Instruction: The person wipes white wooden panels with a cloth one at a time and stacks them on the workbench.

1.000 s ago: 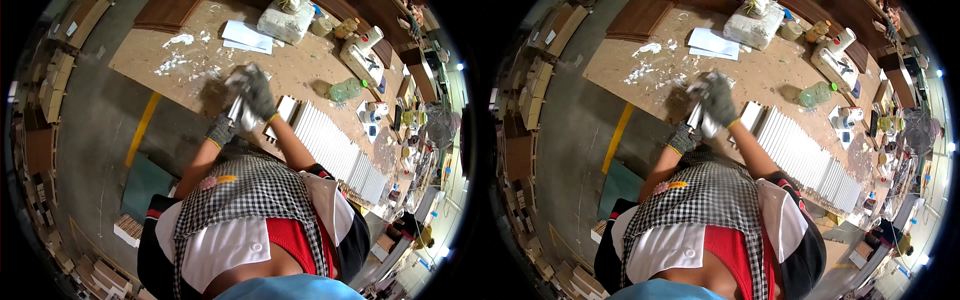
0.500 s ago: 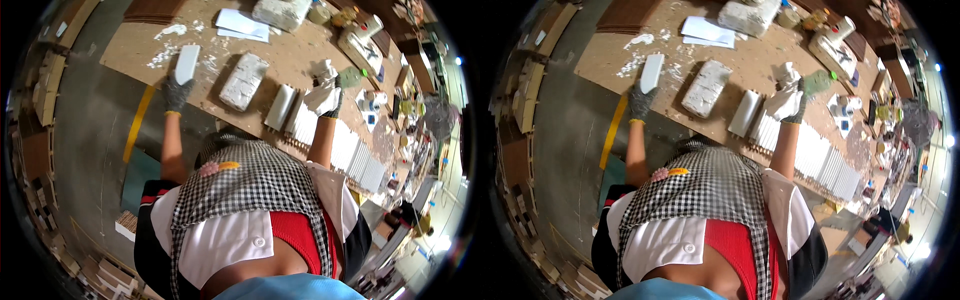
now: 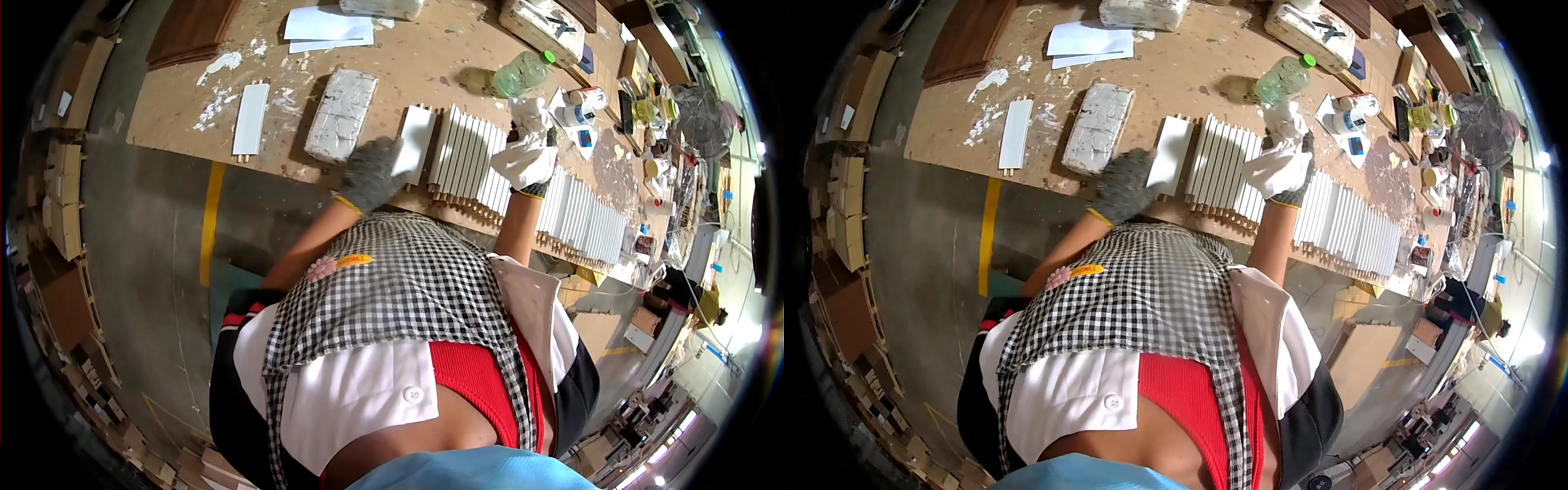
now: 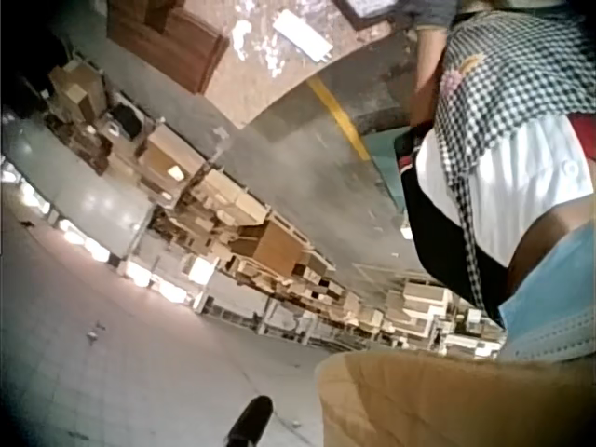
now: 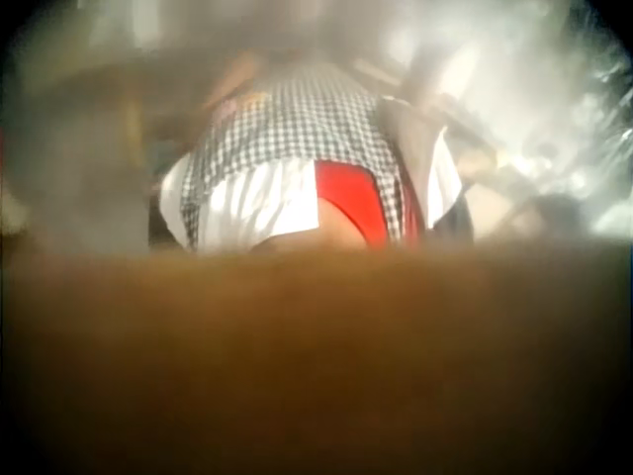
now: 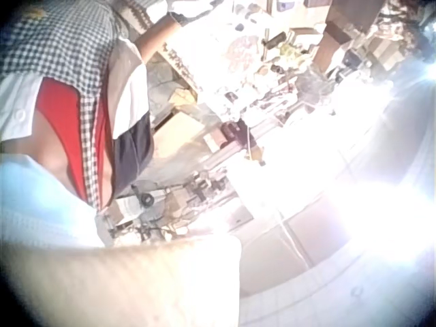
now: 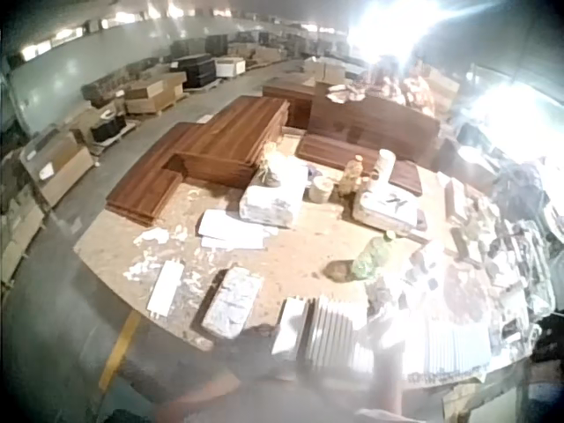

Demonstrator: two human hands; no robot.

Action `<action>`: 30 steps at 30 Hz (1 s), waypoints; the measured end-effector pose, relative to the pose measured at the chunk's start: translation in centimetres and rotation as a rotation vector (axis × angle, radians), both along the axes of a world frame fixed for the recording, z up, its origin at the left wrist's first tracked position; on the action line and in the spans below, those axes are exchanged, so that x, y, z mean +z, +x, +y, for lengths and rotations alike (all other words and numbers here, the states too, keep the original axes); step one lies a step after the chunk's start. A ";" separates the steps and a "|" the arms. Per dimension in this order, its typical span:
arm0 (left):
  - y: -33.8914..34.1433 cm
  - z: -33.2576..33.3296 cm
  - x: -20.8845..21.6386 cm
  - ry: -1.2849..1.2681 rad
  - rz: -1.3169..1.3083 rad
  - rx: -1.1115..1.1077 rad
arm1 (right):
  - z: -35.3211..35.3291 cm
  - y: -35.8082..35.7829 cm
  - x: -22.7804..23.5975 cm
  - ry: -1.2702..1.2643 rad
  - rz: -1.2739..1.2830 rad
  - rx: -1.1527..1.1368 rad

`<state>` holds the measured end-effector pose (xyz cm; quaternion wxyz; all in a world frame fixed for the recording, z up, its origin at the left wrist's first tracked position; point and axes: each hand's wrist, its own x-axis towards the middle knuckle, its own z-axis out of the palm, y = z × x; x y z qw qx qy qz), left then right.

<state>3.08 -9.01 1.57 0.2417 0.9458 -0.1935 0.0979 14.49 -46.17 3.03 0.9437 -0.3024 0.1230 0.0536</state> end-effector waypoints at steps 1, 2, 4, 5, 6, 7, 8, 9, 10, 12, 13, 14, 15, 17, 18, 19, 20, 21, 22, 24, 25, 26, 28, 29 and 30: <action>-0.1 -1.5 0.1 0.110 0.037 0.027 | 1.1 0.0 0.5 -0.075 -0.019 -0.019; -0.2 -2.5 -2.5 0.304 0.214 0.065 | 2.6 0.0 1.5 -0.153 -0.039 -0.031; 0.0 -3.5 -4.8 0.479 0.183 0.109 | 5.0 -0.4 3.9 -0.172 -0.034 -0.060; 0.1 -3.9 -4.9 0.532 0.175 0.123 | 4.3 0.0 2.6 -0.168 -0.033 -0.053; 0.6 -4.5 -2.3 0.497 0.244 0.121 | 2.3 0.4 0.6 -0.067 -0.094 0.015; 0.8 -4.7 -1.5 0.482 0.281 0.134 | 2.5 0.6 0.2 0.042 -0.156 0.103; 0.8 -4.7 -0.6 0.474 0.322 0.148 | 2.8 0.7 -0.3 -0.042 -0.102 0.022; 0.9 -4.8 -0.6 0.544 0.372 0.200 | 3.4 0.8 -0.2 -0.021 -0.092 0.052; 1.2 -4.6 -1.0 0.613 0.425 0.254 | 4.5 0.5 0.9 0.001 -0.082 0.085; 1.5 -3.6 -1.8 0.468 0.434 0.307 | 5.3 -0.3 1.8 0.199 -0.219 0.242; 1.2 -2.5 -1.4 0.303 0.326 0.289 | 4.9 -0.4 1.8 0.164 -0.210 0.250; 1.1 -1.7 -0.7 0.137 0.213 0.268 | 4.7 0.1 1.5 0.125 -0.204 0.258; 1.5 -1.4 1.4 0.163 0.390 0.294 | 4.8 0.8 1.0 -0.050 -0.033 0.022; 1.0 1.8 3.2 -0.136 0.501 0.322 | 4.2 1.5 0.4 0.006 -0.001 0.048; 0.6 3.5 3.6 -0.448 0.596 0.338 | 4.4 1.9 0.3 0.054 0.029 0.070; 0.0 4.9 2.6 -0.569 0.535 0.366 | 5.7 1.8 1.4 -0.265 -0.122 0.087; -0.7 6.2 1.6 -0.688 0.468 0.386 | 7.1 1.7 2.5 -0.649 -0.249 0.069; -0.6 6.7 3.1 -0.588 0.338 0.414 | 7.9 1.3 3.7 -0.995 -0.327 -0.014; -0.8 7.2 4.8 -0.480 0.208 0.440 | 9.7 1.2 5.0 -1.221 -0.565 -0.011; -1.2 8.3 4.4 -0.294 -0.136 0.532 | 12.8 1.6 5.4 -1.438 -0.821 0.001; -1.4 9.3 3.0 -0.291 -0.118 0.557 | 14.4 2.5 4.6 -0.651 -0.476 0.273; -1.8 9.6 2.0 -0.292 -0.094 0.587 | 16.6 2.4 5.1 -0.356 -0.304 0.389; -2.5 9.2 1.6 -0.243 -0.128 0.572 | 22.1 1.3 6.7 -0.286 -0.083 0.397; -2.7 8.9 1.6 -0.191 -0.164 0.556 | 25.2 0.0 7.3 -0.691 -0.284 0.430; -2.8 8.5 1.2 -0.320 -0.192 0.525 | 28.1 -1.3 7.8 -1.096 -0.487 0.454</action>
